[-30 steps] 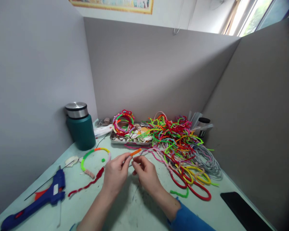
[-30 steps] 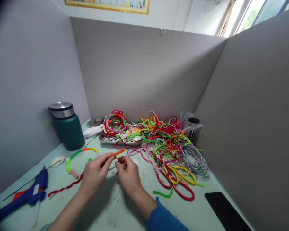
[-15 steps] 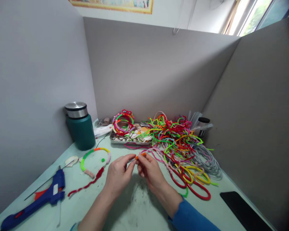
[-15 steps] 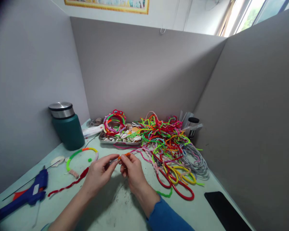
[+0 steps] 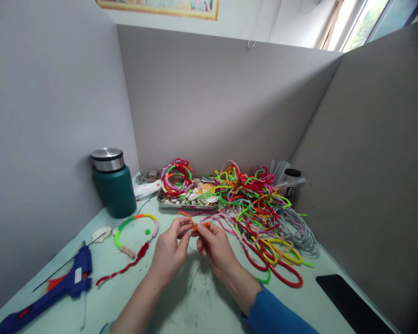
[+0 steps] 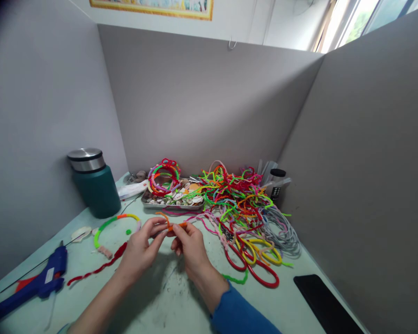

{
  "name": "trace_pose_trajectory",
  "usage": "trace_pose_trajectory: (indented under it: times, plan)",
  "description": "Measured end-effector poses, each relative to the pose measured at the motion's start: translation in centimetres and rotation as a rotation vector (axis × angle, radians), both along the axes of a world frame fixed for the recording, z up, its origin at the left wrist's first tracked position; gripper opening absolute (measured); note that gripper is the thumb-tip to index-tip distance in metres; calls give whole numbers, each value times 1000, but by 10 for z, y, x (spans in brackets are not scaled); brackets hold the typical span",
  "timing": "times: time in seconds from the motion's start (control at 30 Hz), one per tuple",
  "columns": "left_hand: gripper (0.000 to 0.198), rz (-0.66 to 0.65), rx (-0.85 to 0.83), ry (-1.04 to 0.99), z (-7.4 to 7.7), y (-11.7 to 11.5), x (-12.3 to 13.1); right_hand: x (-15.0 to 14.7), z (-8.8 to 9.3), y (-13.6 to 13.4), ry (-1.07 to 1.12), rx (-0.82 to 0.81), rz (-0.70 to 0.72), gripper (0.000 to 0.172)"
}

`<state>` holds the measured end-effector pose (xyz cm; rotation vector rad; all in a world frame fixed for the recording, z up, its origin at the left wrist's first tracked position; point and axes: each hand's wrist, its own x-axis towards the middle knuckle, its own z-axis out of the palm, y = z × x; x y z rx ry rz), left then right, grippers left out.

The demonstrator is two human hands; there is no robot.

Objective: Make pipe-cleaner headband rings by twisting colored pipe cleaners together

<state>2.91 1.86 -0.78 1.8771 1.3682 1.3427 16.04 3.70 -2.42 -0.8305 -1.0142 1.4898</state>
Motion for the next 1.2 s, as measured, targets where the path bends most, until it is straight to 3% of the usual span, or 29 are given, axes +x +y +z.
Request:
trace_pose_trajectory:
  times: [0.27,0.8,1.2]
  plan:
    - [17,87,-21,121,0,3,-3,0,-1,1,-26,11,-39,24]
    - [16,9,4,-49,0,4,-2,2,0,0,62,-64,30,24]
    - [17,42,-117,-84,-1,4,-2,0,1,-1,36,-41,28,27]
